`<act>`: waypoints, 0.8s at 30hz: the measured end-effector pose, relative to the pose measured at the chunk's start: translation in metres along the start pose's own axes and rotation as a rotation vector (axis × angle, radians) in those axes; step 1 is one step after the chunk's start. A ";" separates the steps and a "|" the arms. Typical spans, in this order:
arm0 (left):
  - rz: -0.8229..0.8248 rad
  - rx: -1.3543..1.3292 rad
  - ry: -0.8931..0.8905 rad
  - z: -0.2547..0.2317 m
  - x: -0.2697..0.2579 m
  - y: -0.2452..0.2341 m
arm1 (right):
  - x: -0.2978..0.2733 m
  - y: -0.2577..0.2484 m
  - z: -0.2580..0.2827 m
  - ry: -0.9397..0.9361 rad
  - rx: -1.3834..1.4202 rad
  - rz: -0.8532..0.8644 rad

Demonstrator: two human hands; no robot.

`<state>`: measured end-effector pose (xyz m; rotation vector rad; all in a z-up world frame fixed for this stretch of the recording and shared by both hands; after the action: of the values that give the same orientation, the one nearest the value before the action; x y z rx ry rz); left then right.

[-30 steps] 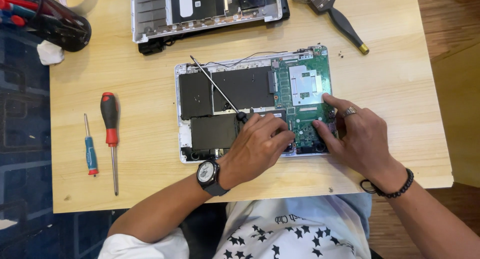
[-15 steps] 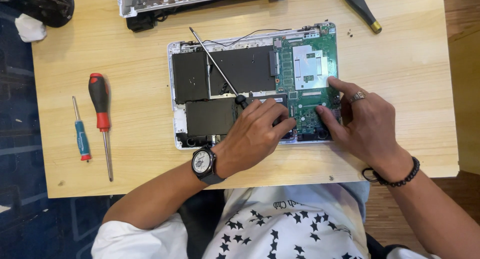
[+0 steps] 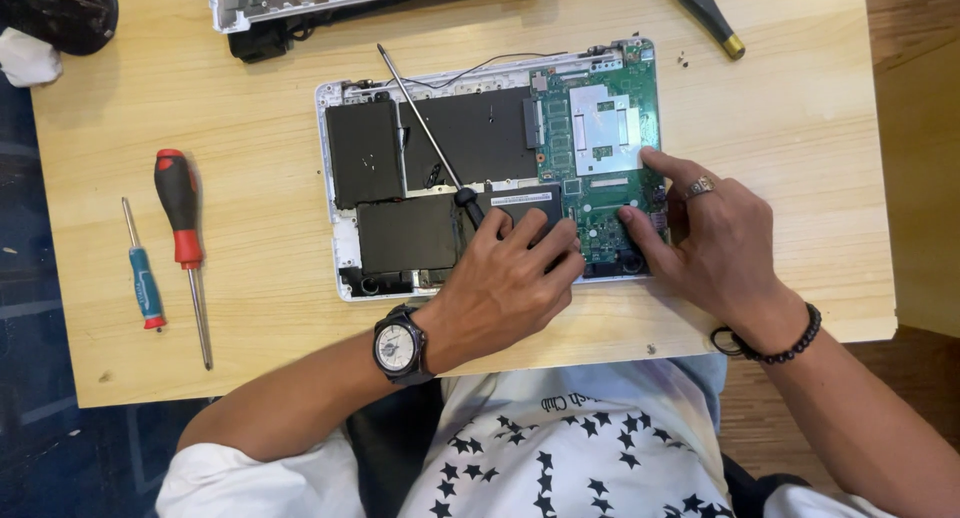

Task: The person cleans a laptop battery with a brush, then places it into the laptop chassis. They connect the battery cable and install the motherboard into the chassis.

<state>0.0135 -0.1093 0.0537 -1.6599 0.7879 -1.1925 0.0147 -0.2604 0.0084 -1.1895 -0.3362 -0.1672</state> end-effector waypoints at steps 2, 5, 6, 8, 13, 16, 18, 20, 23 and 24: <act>-0.084 -0.014 -0.002 0.001 -0.005 -0.006 | 0.000 0.000 0.003 -0.011 0.028 -0.002; -0.124 -0.104 0.046 0.001 -0.010 -0.007 | -0.001 0.002 -0.001 -0.002 0.022 0.009; -0.119 -0.104 0.049 0.001 -0.010 -0.007 | -0.001 0.002 -0.001 0.001 0.025 0.007; -0.083 -0.066 0.035 0.001 -0.008 -0.005 | 0.000 0.002 -0.002 0.006 0.007 0.013; -0.037 -0.029 0.029 -0.003 -0.014 -0.001 | 0.002 0.002 -0.002 0.017 0.011 0.026; -0.135 -0.059 0.053 -0.004 -0.013 -0.009 | 0.005 0.001 -0.004 0.066 0.021 0.034; -0.239 -0.105 0.082 -0.005 -0.014 -0.017 | 0.008 0.001 -0.009 0.112 0.030 0.034; -0.261 -0.164 0.046 0.002 -0.015 -0.017 | 0.010 0.002 -0.023 0.205 0.187 0.024; -0.273 -0.228 0.015 0.009 -0.019 -0.007 | 0.032 -0.003 -0.055 0.210 0.258 -0.095; -0.277 -0.221 0.018 0.007 -0.019 -0.010 | 0.040 -0.006 -0.060 0.205 0.257 -0.102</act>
<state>0.0141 -0.0870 0.0553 -1.9927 0.7389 -1.3493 0.0607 -0.3165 0.0081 -0.8927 -0.2303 -0.3219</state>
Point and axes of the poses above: each hand's wrist, its own x-axis towards the middle knuckle, its own y-axis out of the palm, z = x × y, the point moved 10 cm from there along x, towards the middle knuckle, and after that the axes turned 4 degrees about -x, right-handed, at the moved point
